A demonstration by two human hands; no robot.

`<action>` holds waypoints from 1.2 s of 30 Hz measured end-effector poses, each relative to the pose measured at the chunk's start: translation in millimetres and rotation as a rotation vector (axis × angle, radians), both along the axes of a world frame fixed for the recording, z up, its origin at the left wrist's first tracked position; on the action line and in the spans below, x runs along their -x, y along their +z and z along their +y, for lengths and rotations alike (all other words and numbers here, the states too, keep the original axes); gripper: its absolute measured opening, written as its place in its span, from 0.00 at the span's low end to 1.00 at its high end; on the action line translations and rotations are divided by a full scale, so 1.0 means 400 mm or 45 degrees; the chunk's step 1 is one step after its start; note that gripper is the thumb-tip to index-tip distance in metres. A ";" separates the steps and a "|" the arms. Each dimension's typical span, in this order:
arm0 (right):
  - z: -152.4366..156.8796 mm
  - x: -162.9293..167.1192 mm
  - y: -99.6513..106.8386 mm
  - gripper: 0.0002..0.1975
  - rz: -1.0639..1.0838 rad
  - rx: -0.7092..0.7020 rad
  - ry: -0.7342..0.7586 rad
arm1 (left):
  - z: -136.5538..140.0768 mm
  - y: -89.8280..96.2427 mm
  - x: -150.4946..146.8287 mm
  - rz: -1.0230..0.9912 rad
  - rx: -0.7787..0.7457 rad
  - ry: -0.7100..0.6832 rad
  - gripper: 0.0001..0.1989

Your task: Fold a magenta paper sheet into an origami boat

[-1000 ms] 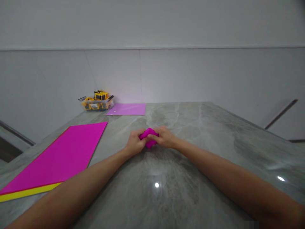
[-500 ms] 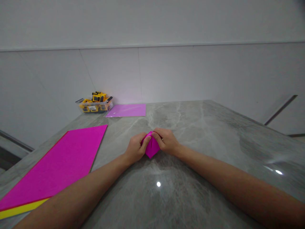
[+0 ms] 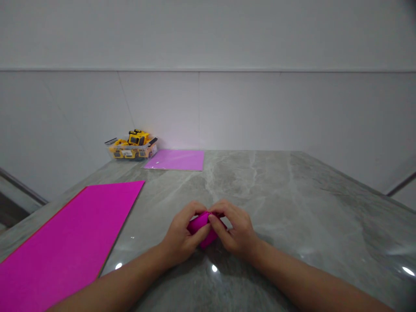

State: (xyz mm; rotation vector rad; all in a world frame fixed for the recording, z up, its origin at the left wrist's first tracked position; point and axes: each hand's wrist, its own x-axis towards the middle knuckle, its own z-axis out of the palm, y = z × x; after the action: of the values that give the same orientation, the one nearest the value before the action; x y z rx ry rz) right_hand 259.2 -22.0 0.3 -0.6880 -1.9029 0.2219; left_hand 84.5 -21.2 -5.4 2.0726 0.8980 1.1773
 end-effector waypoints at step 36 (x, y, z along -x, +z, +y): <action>-0.009 -0.014 -0.017 0.06 0.030 0.563 0.152 | 0.035 0.000 -0.008 -0.498 0.230 0.120 0.04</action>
State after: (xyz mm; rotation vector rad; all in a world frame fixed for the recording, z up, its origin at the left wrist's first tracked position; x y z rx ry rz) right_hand 264.9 -25.7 -6.3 -0.8571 -1.8899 0.7385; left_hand 87.6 -7.2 -5.3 1.5974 0.8809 1.4306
